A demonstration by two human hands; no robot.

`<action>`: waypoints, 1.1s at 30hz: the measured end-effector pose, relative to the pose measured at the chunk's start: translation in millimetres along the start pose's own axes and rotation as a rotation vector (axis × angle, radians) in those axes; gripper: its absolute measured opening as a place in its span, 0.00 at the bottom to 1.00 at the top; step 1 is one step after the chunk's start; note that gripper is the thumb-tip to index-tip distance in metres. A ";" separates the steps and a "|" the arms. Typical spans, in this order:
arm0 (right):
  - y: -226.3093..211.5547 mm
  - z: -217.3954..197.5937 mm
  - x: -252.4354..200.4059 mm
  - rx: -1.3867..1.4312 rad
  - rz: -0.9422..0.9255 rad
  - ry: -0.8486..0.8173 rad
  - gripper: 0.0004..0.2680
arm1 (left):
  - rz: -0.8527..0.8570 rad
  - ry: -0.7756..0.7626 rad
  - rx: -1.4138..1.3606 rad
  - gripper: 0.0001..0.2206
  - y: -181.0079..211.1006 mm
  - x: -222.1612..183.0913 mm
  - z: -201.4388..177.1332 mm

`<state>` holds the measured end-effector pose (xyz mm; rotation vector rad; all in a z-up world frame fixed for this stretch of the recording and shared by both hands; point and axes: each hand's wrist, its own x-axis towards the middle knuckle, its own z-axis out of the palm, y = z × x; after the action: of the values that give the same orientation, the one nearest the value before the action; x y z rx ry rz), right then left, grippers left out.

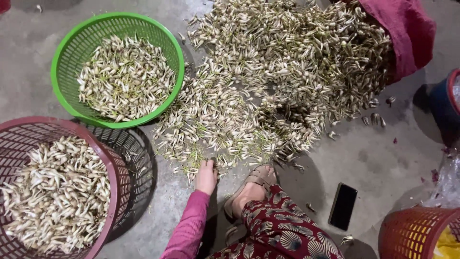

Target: Trimming the ends of flower buds with scissors and sorting them into baskets

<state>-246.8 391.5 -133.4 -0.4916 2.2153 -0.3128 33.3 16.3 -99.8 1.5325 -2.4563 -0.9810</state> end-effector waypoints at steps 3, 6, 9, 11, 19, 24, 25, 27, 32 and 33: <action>-8.4 4.6 6.7 0.017 -0.002 -0.004 0.11 | -0.022 0.109 -0.184 0.09 -1.7 -0.4 5.1; -27.9 7.5 11.8 0.029 -0.011 -0.014 0.11 | -0.068 0.183 -0.292 0.06 4.3 -8.7 5.2; -56.5 4.0 11.6 0.040 -0.021 -0.020 0.11 | -0.088 0.130 -0.268 0.10 15.6 -14.2 1.7; -86.2 -7.8 6.4 0.048 -0.025 -0.020 0.11 | -0.070 0.106 -0.243 0.16 26.4 -14.1 -4.4; -205.7 -37.4 -58.4 0.084 -0.133 0.088 0.21 | -0.154 0.087 -0.141 0.16 36.7 4.0 -18.5; -261.2 -74.2 -80.6 0.288 -0.456 0.150 0.17 | -0.184 -0.262 -1.134 0.09 83.2 -9.4 -70.9; -286.9 -93.3 -100.1 0.366 -0.576 0.139 0.16 | -0.134 -0.393 -1.380 0.08 94.7 -15.0 -82.6; -327.7 -119.5 -126.7 0.469 -0.564 0.109 0.17 | -0.056 -0.396 -1.360 0.06 137.9 -30.9 -125.5; -372.4 -169.0 -192.0 0.764 -0.737 0.083 0.16 | 0.155 -0.368 -1.260 0.07 213.0 -65.5 -195.7; -378.7 -180.5 -209.3 0.691 -0.809 0.085 0.16 | 0.254 -0.302 -1.089 0.07 228.8 -76.0 -213.7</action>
<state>-173.4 157.5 266.1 -0.9572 1.7178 -1.4719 -23.7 45.6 215.9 0.7066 -1.5873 -2.0712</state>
